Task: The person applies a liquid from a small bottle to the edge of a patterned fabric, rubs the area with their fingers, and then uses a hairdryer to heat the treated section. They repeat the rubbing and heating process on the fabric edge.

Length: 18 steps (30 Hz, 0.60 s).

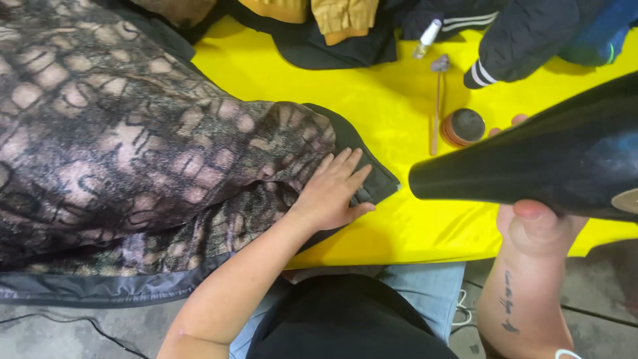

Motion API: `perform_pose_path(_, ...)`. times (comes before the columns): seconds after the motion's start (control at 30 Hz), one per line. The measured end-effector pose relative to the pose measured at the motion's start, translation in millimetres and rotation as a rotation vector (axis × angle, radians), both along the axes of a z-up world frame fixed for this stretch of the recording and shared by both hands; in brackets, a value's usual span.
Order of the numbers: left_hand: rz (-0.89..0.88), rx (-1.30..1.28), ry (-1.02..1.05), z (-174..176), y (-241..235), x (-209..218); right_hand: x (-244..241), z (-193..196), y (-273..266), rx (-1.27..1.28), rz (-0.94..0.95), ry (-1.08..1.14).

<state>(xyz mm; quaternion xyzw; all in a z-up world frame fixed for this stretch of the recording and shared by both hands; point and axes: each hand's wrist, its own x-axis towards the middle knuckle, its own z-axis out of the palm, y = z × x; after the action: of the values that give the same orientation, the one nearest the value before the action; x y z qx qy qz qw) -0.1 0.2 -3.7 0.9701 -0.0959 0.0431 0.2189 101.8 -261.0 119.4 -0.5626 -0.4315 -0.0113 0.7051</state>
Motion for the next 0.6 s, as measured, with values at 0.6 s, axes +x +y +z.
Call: perform_pose_path(0.6, 0.002, -0.011, -0.055, -8, 1, -4, 7, -23, -11, -0.034, -0.028, 0.015)
